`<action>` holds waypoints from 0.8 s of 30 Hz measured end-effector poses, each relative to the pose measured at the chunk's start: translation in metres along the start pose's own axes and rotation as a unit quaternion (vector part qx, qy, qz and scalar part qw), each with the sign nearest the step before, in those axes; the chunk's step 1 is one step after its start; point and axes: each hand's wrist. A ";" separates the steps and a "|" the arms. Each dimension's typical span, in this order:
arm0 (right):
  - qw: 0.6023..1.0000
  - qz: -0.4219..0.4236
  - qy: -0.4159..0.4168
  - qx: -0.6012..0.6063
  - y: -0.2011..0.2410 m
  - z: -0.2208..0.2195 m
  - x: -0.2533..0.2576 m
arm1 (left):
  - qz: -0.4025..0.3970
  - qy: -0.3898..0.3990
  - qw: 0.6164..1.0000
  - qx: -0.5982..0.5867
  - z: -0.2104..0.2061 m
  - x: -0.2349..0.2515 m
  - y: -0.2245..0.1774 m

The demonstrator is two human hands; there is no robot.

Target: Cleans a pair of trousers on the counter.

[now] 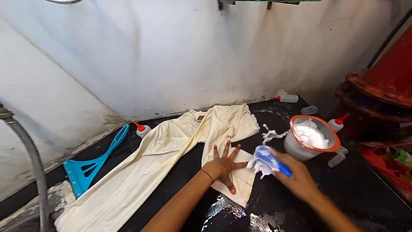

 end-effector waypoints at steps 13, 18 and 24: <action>0.960 0.258 0.027 -0.106 0.010 -0.057 -0.054 | 0.069 0.011 0.997 0.042 0.008 0.011 -0.022; 0.970 0.220 0.010 -0.106 0.014 -0.056 -0.052 | 0.079 0.015 0.996 0.042 0.007 0.015 -0.022; 0.972 0.180 -0.030 -0.151 -0.018 -0.044 -0.015 | 0.073 0.011 0.996 0.045 0.008 0.010 -0.021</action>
Point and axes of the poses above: each hand's wrist, its own x-axis towards the middle knuckle, its own z-axis out of the back of the hand, y = z × x, and after that the axes turned 7 degrees about -y, right-handed
